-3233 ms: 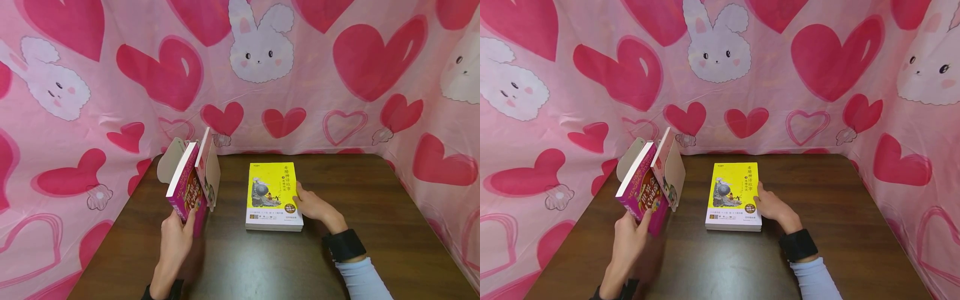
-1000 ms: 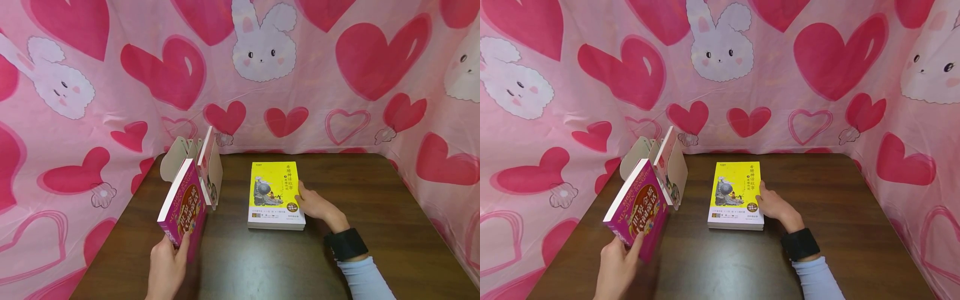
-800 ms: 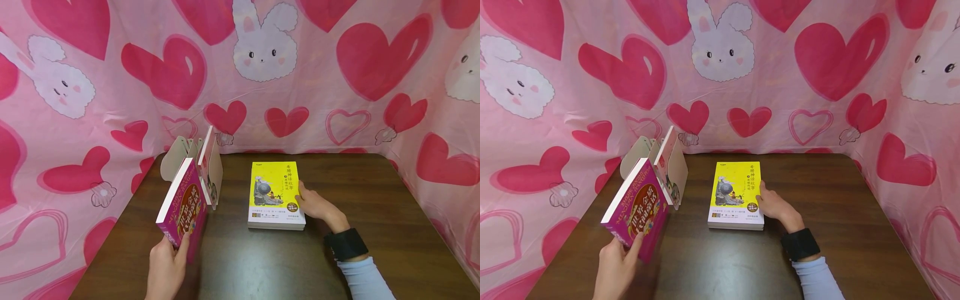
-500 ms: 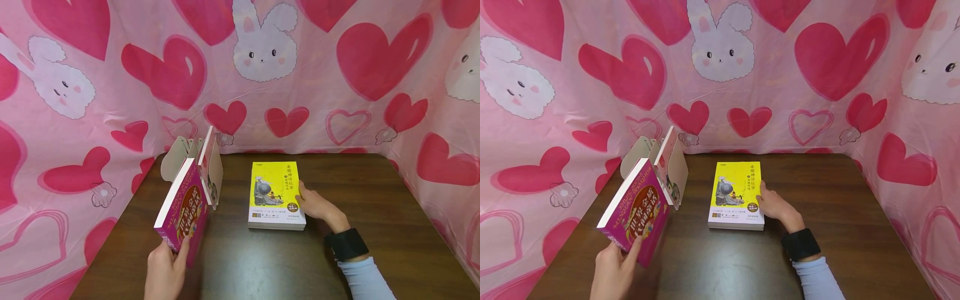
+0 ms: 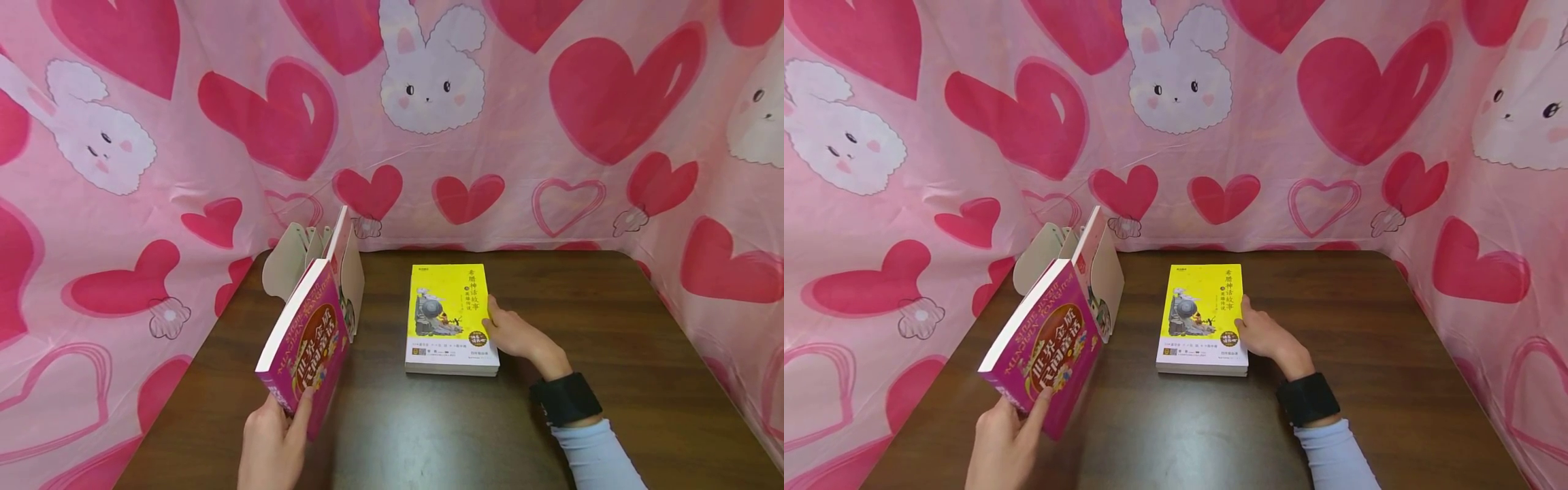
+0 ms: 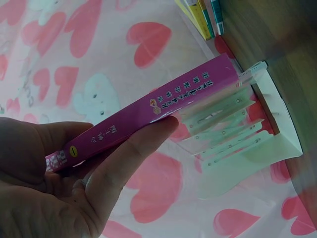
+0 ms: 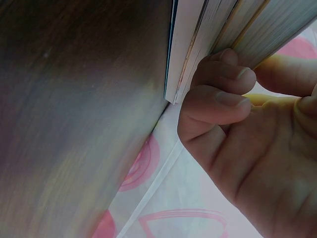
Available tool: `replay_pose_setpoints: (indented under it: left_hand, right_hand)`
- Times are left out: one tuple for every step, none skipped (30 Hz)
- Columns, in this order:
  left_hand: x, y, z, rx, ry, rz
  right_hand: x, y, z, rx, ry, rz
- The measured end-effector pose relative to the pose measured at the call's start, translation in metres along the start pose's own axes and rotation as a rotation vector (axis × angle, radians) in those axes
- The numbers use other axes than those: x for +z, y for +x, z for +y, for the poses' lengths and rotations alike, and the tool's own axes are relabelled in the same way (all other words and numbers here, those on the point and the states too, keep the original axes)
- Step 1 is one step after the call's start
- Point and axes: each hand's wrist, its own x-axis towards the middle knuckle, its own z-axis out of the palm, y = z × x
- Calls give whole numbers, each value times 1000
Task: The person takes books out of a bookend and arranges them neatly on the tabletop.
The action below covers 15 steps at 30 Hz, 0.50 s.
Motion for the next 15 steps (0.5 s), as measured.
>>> replay_pose_setpoints:
  left_hand:
    - [0, 0, 0, 0, -3, 1]
    - [1, 0, 1, -5, -5, 4]
    - [2, 0, 1, -6, -9, 9]
    - [3, 0, 1, -7, -13, 15]
    - [4, 0, 0, -10, -18, 21]
    - [5, -1, 0, -15, -26, 23]
    - [6, 0, 1, -19, -36, 25]
    - [7, 0, 1, -24, -44, 24]
    - [8, 0, 2, -30, -51, 25]
    - [9, 0, 2, -38, -56, 24]
    - [9, 1, 3, -46, -61, 22]
    - [10, 1, 4, -50, -65, 20]
    - [10, 1, 4, -53, -68, 18]
    - [11, 2, 4, -56, -63, 19]
    - [12, 2, 4, -55, -63, 16]
  right_hand:
    - [0, 0, 0, 0, -1, 0]
    - [0, 0, 0, 0, -3, 1]
    - [0, 0, 0, 0, -4, 0]
    - [0, 0, 0, 2, -5, 0]
    - [0, 0, 0, 3, -4, -2]
    - [0, 0, 0, 4, -3, -3]
    - [0, 0, 0, 4, -2, -4]
    - [0, 0, 0, 4, -2, -4]
    - [0, 0, 0, 4, 1, -4]
    - [-1, 0, 0, 3, 1, -3]
    - [0, 0, 0, 1, 2, -1]
    - [0, -1, 0, 0, 3, 1]
    - [0, -1, 0, -2, 6, 3]
    - [0, -2, 0, -6, 7, 5]
    - [0, -2, 0, -10, 10, 8]
